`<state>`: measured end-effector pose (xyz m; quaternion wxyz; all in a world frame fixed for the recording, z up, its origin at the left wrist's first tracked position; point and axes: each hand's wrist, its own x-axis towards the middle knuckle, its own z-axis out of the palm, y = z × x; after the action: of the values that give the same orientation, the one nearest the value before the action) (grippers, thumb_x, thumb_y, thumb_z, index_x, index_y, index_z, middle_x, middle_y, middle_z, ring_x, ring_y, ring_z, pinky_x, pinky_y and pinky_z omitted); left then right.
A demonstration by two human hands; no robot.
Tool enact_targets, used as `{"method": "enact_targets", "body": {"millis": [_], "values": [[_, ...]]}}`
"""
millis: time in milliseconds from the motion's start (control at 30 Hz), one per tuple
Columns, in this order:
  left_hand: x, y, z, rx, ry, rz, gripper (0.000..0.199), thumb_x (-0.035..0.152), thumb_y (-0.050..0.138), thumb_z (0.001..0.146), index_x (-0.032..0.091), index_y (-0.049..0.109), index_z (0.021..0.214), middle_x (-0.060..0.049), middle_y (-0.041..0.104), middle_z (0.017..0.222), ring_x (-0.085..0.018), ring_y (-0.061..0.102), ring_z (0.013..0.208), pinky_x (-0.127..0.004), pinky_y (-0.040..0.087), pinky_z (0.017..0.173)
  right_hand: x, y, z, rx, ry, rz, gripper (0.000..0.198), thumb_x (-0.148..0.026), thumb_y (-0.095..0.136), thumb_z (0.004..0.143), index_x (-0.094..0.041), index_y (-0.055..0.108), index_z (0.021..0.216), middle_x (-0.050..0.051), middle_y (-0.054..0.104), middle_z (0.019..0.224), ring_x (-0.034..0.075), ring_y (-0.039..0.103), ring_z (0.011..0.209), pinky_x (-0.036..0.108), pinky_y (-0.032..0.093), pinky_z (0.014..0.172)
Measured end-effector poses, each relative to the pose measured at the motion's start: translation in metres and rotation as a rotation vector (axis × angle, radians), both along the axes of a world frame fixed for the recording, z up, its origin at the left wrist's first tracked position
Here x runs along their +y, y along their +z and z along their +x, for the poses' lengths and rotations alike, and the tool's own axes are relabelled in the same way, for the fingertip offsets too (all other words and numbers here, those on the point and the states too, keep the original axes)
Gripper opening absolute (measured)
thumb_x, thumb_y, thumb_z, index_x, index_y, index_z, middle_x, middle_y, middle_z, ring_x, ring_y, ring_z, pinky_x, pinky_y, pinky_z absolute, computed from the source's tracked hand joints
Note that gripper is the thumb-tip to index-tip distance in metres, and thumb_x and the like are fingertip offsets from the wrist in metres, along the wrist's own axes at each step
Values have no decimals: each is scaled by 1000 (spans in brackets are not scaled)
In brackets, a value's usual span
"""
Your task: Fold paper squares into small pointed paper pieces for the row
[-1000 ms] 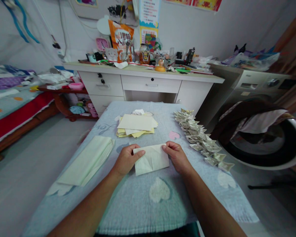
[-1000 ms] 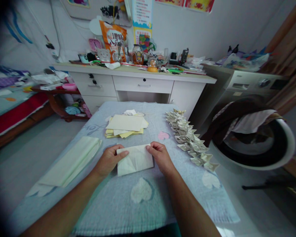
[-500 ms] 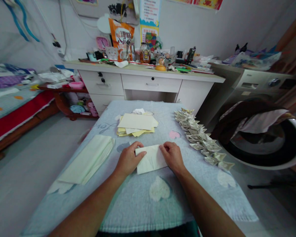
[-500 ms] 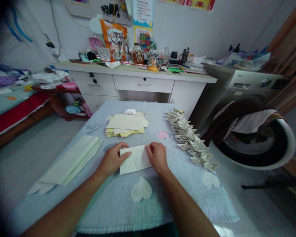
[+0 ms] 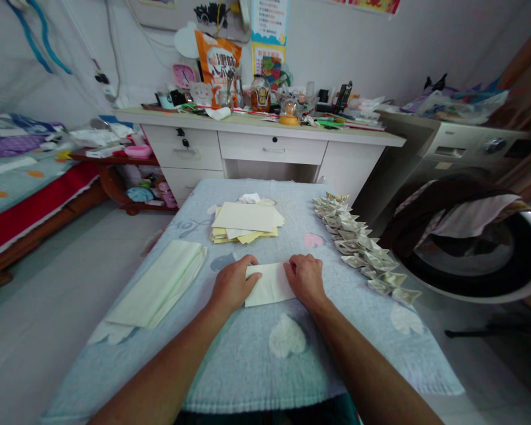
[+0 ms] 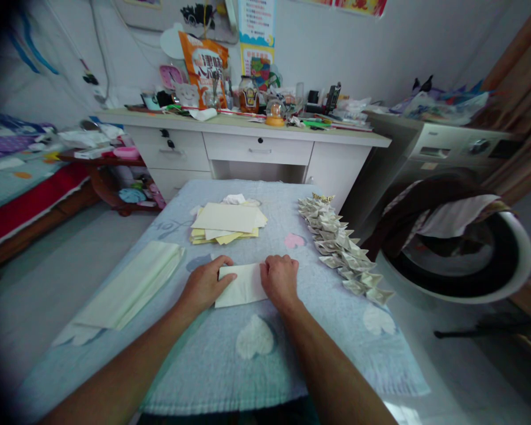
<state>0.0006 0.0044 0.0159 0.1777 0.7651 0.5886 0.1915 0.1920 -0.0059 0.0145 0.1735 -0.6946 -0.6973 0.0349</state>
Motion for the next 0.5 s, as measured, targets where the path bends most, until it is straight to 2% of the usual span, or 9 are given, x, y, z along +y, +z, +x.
{"method": "enact_targets", "body": {"millis": [133, 333, 400, 500], "values": [[4, -6, 0, 60, -18, 11, 21, 31, 61, 81, 23, 60, 100, 0, 65, 77, -19, 61, 74, -28, 40, 67, 0, -1, -1, -62, 0, -21, 22, -29, 50, 89, -19, 63, 75, 4, 68, 83, 21, 53, 84, 33, 24, 73], [7, -5, -3, 37, -99, 269, 30, 22, 71, 72, 23, 65, 102, -5, 61, 104, -24, 53, 99, -36, 41, 86, 1, 1, -2, -78, -11, -70, 21, -29, 49, 89, -19, 64, 78, 5, 69, 86, 22, 53, 87, 34, 24, 74], [8, -6, -3, 15, -193, 284, 24, 17, 67, 75, 24, 68, 98, -5, 61, 104, -23, 52, 99, -37, 41, 88, 1, 2, -2, -79, -13, -86, 22, -29, 49, 90, -19, 64, 78, 6, 68, 87, 21, 53, 88, 33, 24, 75], [10, -8, -2, 3, -385, 210, 20, 12, 56, 83, 23, 71, 90, -4, 65, 96, -20, 54, 94, -34, 43, 85, 0, 2, -3, -85, -18, -96, 22, -29, 48, 90, -19, 64, 79, 6, 68, 89, 22, 53, 89, 34, 25, 76]]}}
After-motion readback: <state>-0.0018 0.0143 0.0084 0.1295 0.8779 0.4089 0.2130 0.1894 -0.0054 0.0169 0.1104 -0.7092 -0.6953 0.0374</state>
